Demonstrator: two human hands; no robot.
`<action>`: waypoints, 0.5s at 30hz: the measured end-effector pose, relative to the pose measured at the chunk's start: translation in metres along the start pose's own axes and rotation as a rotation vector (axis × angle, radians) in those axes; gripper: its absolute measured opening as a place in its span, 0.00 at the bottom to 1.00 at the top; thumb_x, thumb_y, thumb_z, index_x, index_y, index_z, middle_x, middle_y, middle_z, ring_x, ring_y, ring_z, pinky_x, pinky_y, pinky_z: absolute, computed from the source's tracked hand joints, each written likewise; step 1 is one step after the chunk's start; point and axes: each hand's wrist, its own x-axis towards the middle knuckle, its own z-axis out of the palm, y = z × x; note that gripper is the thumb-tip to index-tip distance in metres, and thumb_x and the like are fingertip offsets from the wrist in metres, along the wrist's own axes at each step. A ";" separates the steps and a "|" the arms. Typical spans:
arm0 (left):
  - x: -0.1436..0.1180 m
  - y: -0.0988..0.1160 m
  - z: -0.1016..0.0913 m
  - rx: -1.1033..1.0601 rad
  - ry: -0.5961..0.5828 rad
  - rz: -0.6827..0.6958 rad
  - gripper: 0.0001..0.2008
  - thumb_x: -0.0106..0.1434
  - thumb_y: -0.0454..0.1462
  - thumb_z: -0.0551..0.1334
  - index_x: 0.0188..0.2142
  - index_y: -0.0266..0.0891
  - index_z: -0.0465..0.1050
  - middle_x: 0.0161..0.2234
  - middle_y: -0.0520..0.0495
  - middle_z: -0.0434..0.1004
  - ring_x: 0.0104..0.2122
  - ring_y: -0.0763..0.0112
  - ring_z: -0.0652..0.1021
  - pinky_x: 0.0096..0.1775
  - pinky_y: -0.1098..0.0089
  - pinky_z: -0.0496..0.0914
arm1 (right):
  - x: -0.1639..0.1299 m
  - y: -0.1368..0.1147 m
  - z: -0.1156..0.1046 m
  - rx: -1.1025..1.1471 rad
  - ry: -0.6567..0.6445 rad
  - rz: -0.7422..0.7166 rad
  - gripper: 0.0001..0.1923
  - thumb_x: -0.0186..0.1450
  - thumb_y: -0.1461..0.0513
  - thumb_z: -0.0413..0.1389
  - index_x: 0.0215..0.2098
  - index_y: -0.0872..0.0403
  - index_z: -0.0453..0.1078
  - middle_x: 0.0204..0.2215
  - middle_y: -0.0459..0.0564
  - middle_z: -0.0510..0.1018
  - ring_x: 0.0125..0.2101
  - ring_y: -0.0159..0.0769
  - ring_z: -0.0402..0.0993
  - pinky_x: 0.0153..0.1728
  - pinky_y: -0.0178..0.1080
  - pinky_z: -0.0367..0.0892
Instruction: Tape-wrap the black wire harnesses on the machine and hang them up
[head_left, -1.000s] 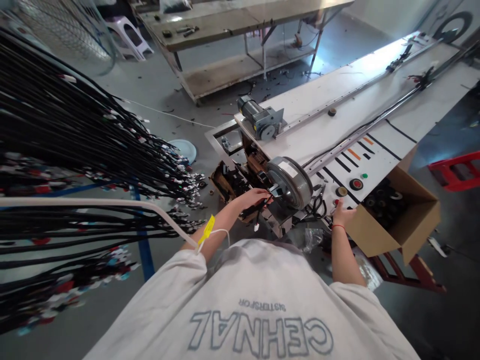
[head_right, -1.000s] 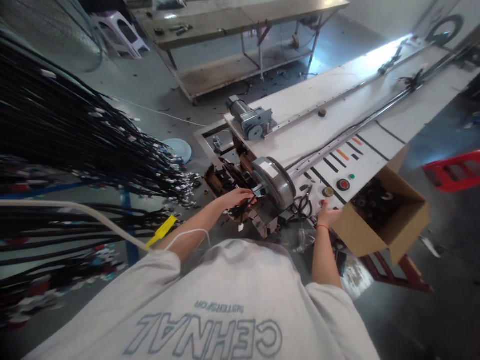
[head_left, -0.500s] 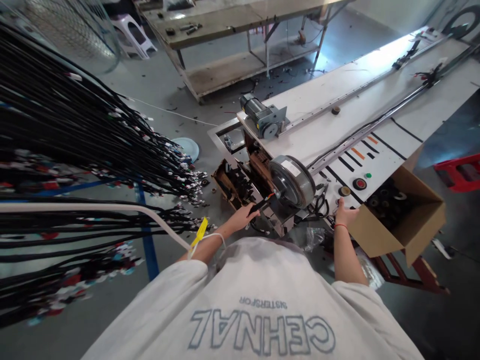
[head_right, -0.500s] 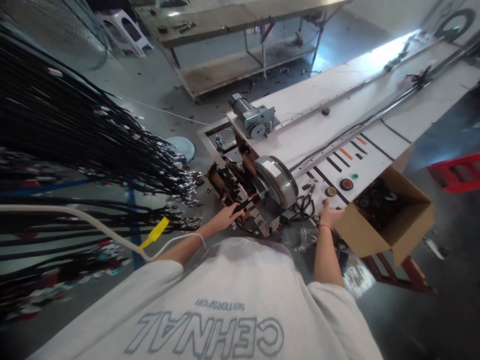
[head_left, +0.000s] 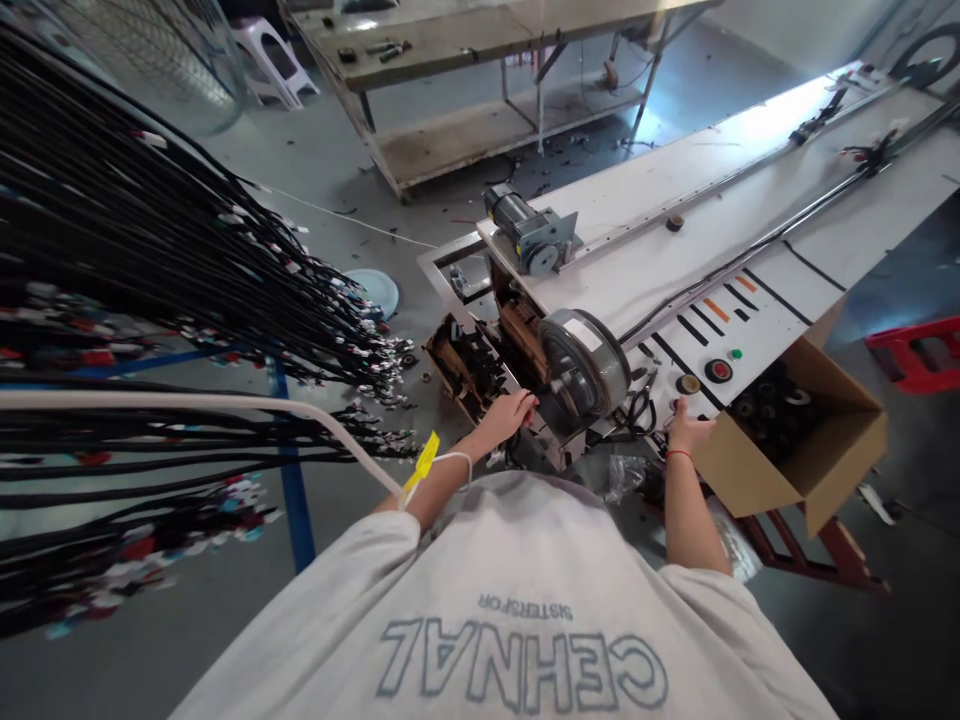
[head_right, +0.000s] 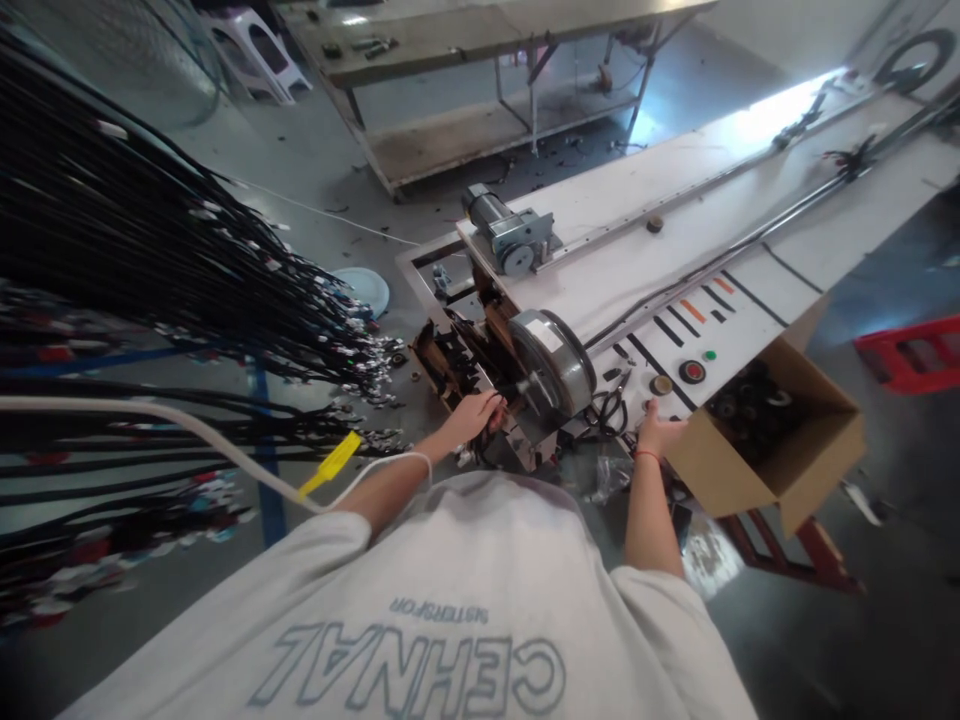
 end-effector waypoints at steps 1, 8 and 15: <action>0.002 0.001 0.000 -0.002 -0.010 0.007 0.16 0.71 0.44 0.48 0.33 0.40 0.68 0.20 0.52 0.72 0.23 0.70 0.73 0.34 0.70 0.65 | 0.000 0.000 0.001 -0.002 0.035 0.008 0.37 0.57 0.42 0.59 0.51 0.59 0.58 0.53 0.71 0.68 0.57 0.58 0.64 0.58 0.55 0.59; -0.003 -0.008 0.005 -0.104 0.019 -0.057 0.16 0.70 0.46 0.50 0.37 0.38 0.69 0.29 0.47 0.78 0.31 0.67 0.77 0.39 0.69 0.68 | -0.001 -0.003 0.001 0.001 0.056 0.025 0.34 0.58 0.43 0.58 0.48 0.59 0.59 0.52 0.71 0.70 0.54 0.58 0.66 0.56 0.54 0.62; -0.008 -0.002 0.014 -0.098 0.076 -0.146 0.20 0.69 0.48 0.50 0.27 0.40 0.67 0.21 0.52 0.71 0.25 0.69 0.73 0.38 0.69 0.68 | -0.001 -0.001 0.000 -0.008 0.054 -0.020 0.33 0.56 0.43 0.60 0.47 0.57 0.59 0.51 0.70 0.70 0.55 0.58 0.66 0.56 0.55 0.61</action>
